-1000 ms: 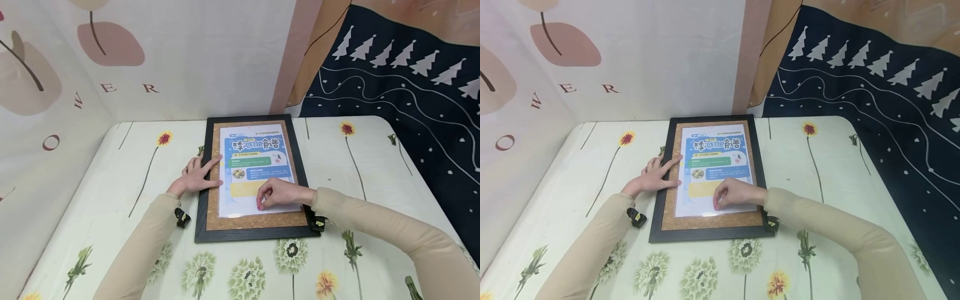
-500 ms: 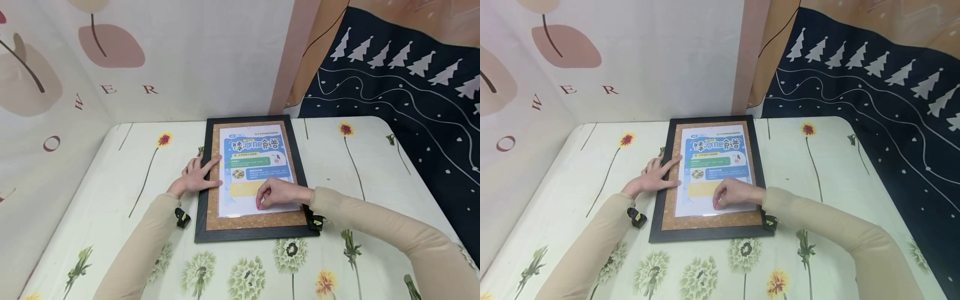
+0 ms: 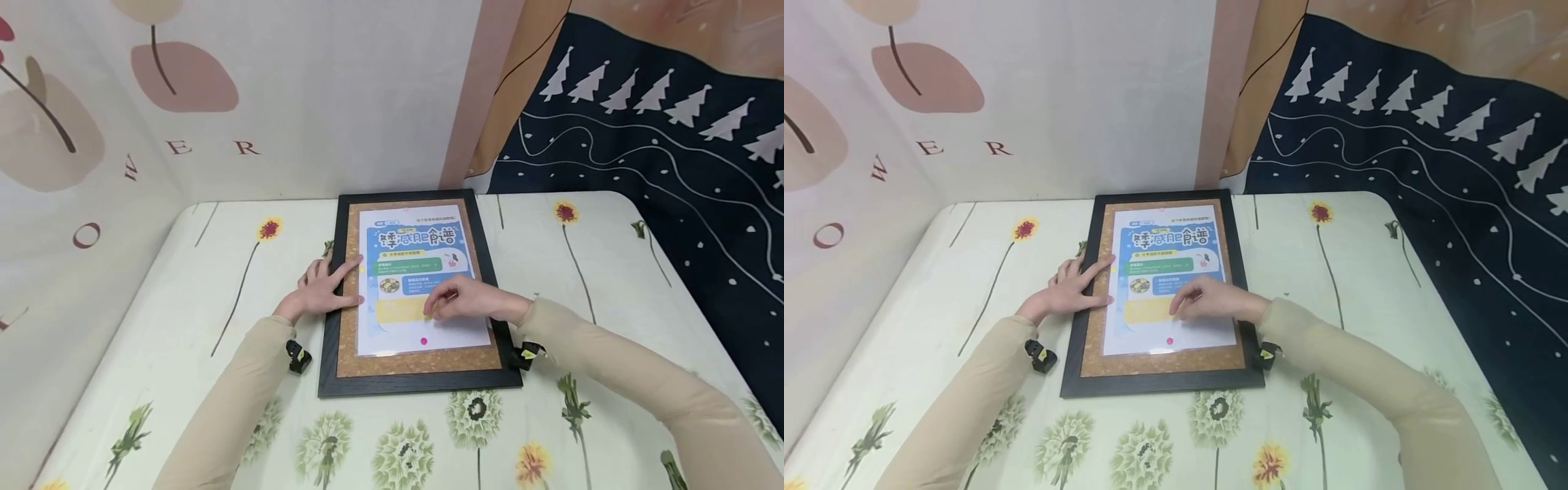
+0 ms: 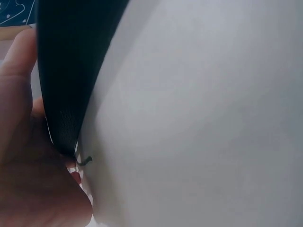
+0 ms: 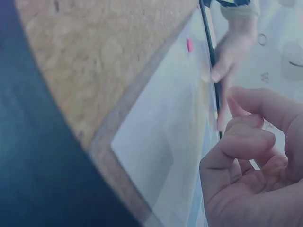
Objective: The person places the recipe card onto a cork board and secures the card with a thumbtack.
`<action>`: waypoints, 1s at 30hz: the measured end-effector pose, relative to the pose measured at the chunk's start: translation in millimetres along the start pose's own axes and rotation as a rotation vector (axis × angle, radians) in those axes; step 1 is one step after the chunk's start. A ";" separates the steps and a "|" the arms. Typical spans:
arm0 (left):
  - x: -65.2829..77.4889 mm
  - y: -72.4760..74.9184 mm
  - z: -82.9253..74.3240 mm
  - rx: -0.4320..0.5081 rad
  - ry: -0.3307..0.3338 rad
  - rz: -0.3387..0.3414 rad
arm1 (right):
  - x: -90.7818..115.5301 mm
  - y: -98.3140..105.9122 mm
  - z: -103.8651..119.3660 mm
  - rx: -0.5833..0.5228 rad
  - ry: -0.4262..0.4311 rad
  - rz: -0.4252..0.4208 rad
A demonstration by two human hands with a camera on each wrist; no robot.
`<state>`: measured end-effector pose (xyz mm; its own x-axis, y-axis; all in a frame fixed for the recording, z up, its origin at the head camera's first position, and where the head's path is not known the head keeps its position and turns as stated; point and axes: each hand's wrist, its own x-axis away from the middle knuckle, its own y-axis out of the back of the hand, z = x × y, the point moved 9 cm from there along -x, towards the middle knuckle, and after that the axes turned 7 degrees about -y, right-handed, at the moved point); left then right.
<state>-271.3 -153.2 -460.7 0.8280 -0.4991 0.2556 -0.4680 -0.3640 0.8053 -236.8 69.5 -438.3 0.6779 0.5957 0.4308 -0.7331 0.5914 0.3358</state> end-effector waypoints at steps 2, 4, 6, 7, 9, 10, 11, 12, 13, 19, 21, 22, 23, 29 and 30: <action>-0.2 -0.3 0.0 0.002 0.001 0.004 | 1.9 5.5 -1.4 0.000 0.001 -0.015; -0.2 -0.2 0.0 0.004 0.000 0.004 | 4.3 10.2 -1.9 -0.009 0.013 -0.014; -0.1 0.1 -0.2 0.003 -0.002 0.003 | 7.5 15.2 -1.9 -0.015 0.026 -0.008; 0.2 0.3 0.0 0.005 -0.001 0.002 | 9.5 17.9 -1.6 -0.018 0.036 -0.002; 0.4 0.3 0.1 0.005 -0.004 -0.001 | 14.0 23.5 -0.3 -0.017 0.053 0.007; 0.5 0.3 0.2 0.004 -0.004 -0.002 | 16.1 26.7 -0.3 -0.013 0.057 0.008; 0.6 0.3 0.2 0.006 -0.005 -0.004 | 18.2 29.7 -0.4 -0.007 0.062 0.007; 0.6 0.1 0.4 0.006 -0.006 -0.005 | 20.0 32.7 -1.1 -0.002 0.065 0.005; 0.5 0.0 0.7 0.006 -0.006 -0.007 | 21.7 35.9 -2.4 0.001 0.065 0.000; 1.2 0.7 0.1 0.010 -0.008 -0.015 | 30.8 55.6 -17.0 0.019 0.018 -0.077; 1.6 0.8 -0.3 0.009 -0.010 -0.016 | 34.6 62.5 -23.2 0.007 0.002 -0.100; 1.9 0.8 -0.7 0.008 -0.011 -0.018 | 36.9 66.1 -26.6 0.002 -0.010 -0.110; 2.1 1.1 -1.3 0.008 -0.011 -0.018 | 39.2 69.7 -30.0 -0.001 -0.020 -0.119; 2.5 1.5 -1.4 0.007 -0.003 -0.020 | 55.1 90.3 -48.7 -0.008 -0.073 -0.181; 2.4 1.3 -1.1 0.006 -0.002 -0.020 | 57.7 93.5 -51.7 -0.006 -0.079 -0.193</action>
<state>-269.5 -154.0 -458.5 0.8369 -0.4928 0.2382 -0.4529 -0.3792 0.8069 -263.4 187.3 -425.4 0.7995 0.4265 0.4229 -0.5891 0.6942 0.4136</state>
